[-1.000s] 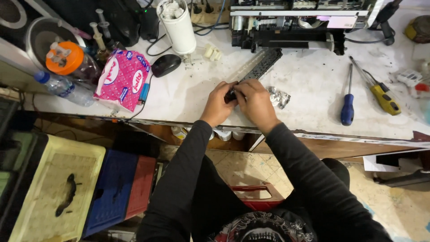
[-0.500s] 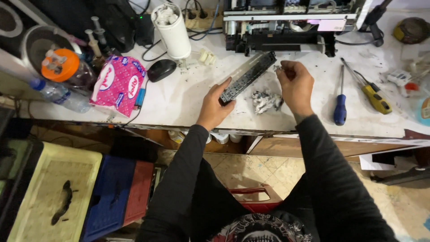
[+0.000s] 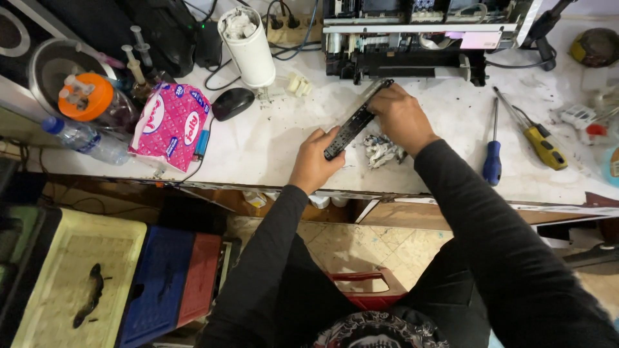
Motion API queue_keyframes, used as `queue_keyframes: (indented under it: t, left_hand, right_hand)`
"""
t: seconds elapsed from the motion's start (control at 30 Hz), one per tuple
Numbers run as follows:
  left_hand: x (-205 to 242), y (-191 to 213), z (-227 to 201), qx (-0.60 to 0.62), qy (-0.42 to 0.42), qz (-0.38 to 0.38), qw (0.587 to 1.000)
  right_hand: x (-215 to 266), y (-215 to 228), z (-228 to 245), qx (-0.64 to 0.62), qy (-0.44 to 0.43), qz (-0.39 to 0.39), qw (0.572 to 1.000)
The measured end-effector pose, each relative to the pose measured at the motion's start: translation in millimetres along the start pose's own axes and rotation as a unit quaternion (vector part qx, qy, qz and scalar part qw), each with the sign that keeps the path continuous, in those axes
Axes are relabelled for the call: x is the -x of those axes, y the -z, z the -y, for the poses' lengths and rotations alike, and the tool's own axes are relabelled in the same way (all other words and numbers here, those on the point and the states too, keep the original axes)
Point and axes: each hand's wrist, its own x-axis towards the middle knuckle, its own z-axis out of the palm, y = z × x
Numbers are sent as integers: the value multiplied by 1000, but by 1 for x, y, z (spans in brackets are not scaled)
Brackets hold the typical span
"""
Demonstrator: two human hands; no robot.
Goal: The person cleans a long black printer component using a white tissue. They wipe the component repeatedly, turning it over to clean different sides, and discard used tissue sections. The person also handles a small white plastic piece separately before returning to the main component.
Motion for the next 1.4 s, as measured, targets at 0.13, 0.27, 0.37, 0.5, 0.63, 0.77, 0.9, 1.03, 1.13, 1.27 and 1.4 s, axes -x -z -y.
queue_keyframes:
  t: [0.13, 0.27, 0.37, 0.5, 0.63, 0.77, 0.9, 1.03, 1.13, 1.27, 1.4]
  left_hand:
    - [-1, -2, 4, -6, -4, 5, 1000]
    - [-1, -1, 3, -6, -6, 14, 1000]
    - [-1, 0, 1, -9, -6, 20, 1000]
    - [0, 6, -12, -12, 8, 25, 1000]
    - [-1, 11, -26, 0, 31, -14, 999]
    - [4, 7, -16, 23, 30, -38, 999]
    - [5, 4, -9, 40, -11, -64, 997]
    - [6, 5, -13, 6, -15, -71, 997]
    - [7, 2, -12, -70, 0, -67, 995]
    - [6, -1, -6, -96, 0, -63, 993]
    - [6, -4, 0, -108, 2, -37, 993]
  right_hand:
    - [-4, -2, -13, -17, 5, 29, 999]
    - [-5, -22, -25, -103, -162, 41, 981]
    - [-9, -23, -24, -92, -194, 70, 974]
    - [-18, -16, -27, -119, -188, 89, 971]
    - [-9, 23, -8, -236, -262, 54, 934]
    - [22, 47, -20, -427, -359, -102, 823]
    - [54, 74, -22, -424, -357, -164, 816]
    - [69, 91, -7, -397, -354, -184, 827]
    - [75, 94, 6, -390, -371, -199, 819]
    - [73, 68, 14, -284, -329, -148, 888]
    - [53, 34, 30, -242, -281, -90, 925]
